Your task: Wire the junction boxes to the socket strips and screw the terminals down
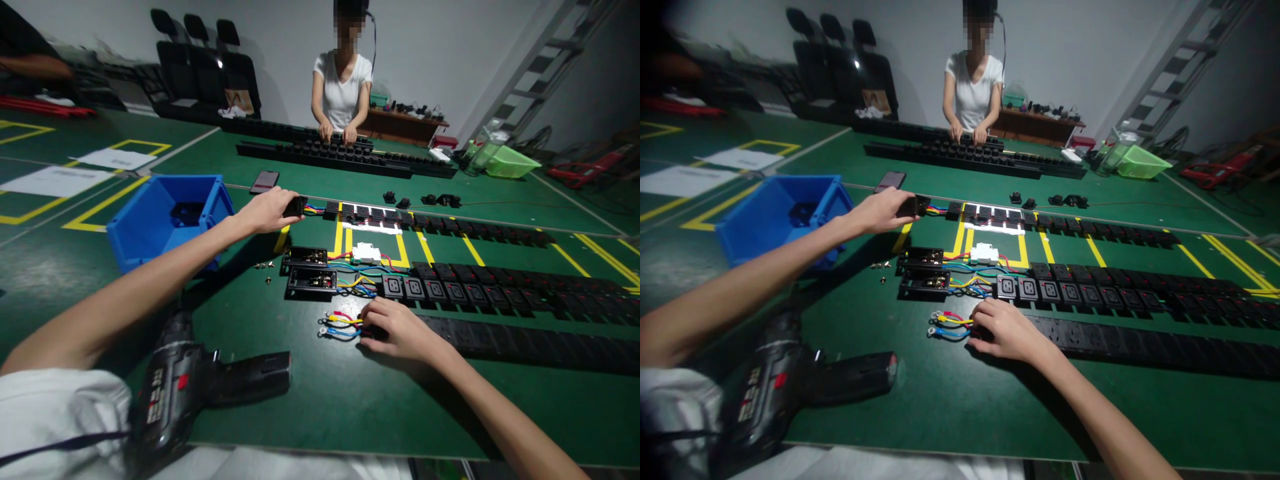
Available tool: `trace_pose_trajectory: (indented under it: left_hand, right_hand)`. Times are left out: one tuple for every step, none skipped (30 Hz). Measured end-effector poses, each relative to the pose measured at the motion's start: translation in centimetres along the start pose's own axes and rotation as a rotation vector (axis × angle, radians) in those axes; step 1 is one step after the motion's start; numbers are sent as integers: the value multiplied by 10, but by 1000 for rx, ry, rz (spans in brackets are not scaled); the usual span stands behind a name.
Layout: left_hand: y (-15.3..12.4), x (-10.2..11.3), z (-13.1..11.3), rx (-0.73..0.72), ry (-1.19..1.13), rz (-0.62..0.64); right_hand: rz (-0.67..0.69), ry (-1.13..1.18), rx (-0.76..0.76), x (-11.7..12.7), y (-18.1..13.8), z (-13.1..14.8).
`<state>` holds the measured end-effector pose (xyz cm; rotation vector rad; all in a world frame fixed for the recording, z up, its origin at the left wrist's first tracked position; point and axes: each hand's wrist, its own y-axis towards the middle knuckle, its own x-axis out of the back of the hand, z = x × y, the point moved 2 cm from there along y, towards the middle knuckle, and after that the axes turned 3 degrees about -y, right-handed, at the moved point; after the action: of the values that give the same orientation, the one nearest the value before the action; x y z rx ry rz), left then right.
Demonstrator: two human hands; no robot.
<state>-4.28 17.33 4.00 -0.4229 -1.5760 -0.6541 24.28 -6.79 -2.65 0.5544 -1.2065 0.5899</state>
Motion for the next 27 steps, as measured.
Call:
trace_pose_trajectory:
  left_hand:
    - [-6, 9, -5, -25, -18, -40]
    - [-13, 17, -13, -68, -33, -58]
    - [-23, 23, -22, -120, -50, -76]
    - [-33, 28, -32, -172, -70, -85]
    - [-44, 31, -44, -229, -87, -67]
    - [-57, 31, -56, -280, -99, -23]
    - [-69, 29, -69, -327, -104, 36]
    - [-82, 25, -81, -377, -100, 89]
    - [-95, 21, -93, -435, -87, 135]
    - [-106, 16, -103, -486, -73, 166]
    - [-117, 10, -112, -517, -68, 197]
    - [-126, 6, -119, -546, -84, 222]
    - [-133, 2, -125, -558, -105, 239]
    - [-138, -2, -129, -554, -125, 255]
    - [-142, -5, -131, -544, -141, 267]
    - [-145, -7, -132, -531, -152, 276]
    - [-147, -8, -133, -515, -156, 283]
    - [-148, -10, -133, -500, -154, 285]
    - [-148, -12, -133, -485, -148, 285]
    - [-148, -13, -133, -469, -139, 282]
    - [-148, -15, -133, -450, -129, 277]
    - [-148, -17, -133, -431, -120, 271]
    - [-147, -19, -134, -413, -113, 264]
    - [-148, -20, -135, -396, -108, 258]
    - [-148, -21, -136, -383, -107, 253]
    - [-148, -21, -137, -375, -110, 249]
    - [-149, -21, -138, -371, -118, 248]
  right_hand:
    - [0, 1, -1, 0, 0, 0]
    - [0, 3, 0, -1, 0, -1]
    - [-2, 2, 0, -1, 1, -1]
    - [-2, 2, 1, -1, 1, -1]
    - [-2, -1, 2, -1, 1, -1]
    - [-1, -5, 2, -1, 0, -1]
    - [0, -9, 0, -2, 0, -1]
    - [2, -11, -2, -2, 0, -1]
    - [4, -13, -5, -2, 0, -1]
    - [6, -13, -7, -2, -1, -1]
    - [7, -14, -9, -2, -1, -1]
    - [8, -14, -10, -2, -1, 0]
    - [9, -13, -12, -2, -1, 0]
    - [11, -12, -13, -3, -1, 0]
    - [12, -11, -16, -3, -1, -1]
    - [14, -8, -17, -3, -1, -1]
    - [15, -7, -19, -3, -1, -1]
    - [15, -5, -19, -3, -1, -1]
    - [14, -5, -19, -3, -1, -1]
    - [13, -6, -18, -3, -1, -1]
    - [11, -7, -16, -2, -1, -1]
    - [10, -7, -15, -2, -1, -1]
    - [9, -8, -13, -2, -1, 0]
    - [8, -8, -11, -2, -1, 0]
    - [7, -6, -8, -1, -1, 0]
    - [7, -3, -6, -1, -1, 0]
    - [7, 0, -3, -1, -1, 1]
